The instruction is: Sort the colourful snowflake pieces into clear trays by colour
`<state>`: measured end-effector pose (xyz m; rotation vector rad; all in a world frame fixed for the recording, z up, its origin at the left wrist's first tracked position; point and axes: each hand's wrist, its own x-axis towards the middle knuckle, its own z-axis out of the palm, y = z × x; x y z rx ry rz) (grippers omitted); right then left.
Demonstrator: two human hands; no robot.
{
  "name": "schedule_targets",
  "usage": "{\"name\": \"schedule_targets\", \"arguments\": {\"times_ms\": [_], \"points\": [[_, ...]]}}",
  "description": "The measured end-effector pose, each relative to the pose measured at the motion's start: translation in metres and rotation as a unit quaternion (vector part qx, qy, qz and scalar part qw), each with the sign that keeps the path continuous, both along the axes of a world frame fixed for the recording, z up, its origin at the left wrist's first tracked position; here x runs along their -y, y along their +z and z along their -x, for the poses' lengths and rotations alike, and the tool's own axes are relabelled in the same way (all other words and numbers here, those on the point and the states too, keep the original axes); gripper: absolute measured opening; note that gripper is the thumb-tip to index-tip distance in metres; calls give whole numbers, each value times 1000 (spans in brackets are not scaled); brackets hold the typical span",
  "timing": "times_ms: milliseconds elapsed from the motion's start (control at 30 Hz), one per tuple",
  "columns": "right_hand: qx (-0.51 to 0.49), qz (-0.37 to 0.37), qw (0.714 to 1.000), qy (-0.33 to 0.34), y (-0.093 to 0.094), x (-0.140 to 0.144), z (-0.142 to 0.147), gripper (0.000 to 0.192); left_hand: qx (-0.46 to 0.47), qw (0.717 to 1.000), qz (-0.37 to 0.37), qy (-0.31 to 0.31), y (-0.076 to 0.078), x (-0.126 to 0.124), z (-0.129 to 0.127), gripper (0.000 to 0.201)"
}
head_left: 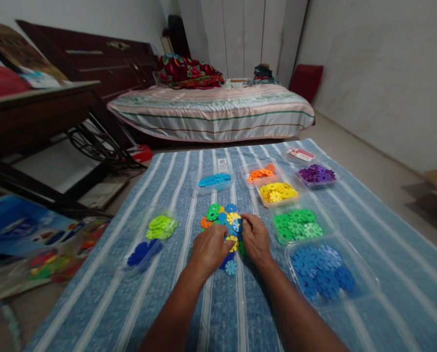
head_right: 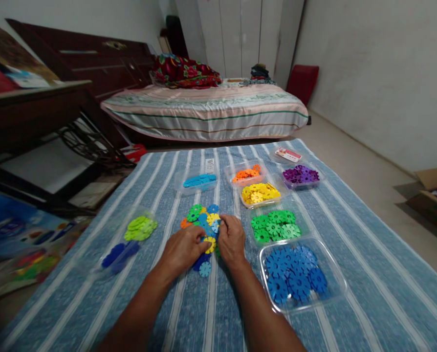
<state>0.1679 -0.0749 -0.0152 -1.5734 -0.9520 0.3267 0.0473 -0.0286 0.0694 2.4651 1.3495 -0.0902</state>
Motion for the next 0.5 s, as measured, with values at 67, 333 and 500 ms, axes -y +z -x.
{"name": "schedule_targets", "arguments": {"times_ms": [67,333,500], "points": [[-3,0,1000,0,0,0,0,33,-49,998,-25,-10,2,8,-2,20],[-12,-3,1000,-4,1,0,0,30,-49,998,-7,-32,2,10,-4,17],[-20,6,1000,1,2,2,0,31,39,996,76,-17,-1,-5,3,5]]}}
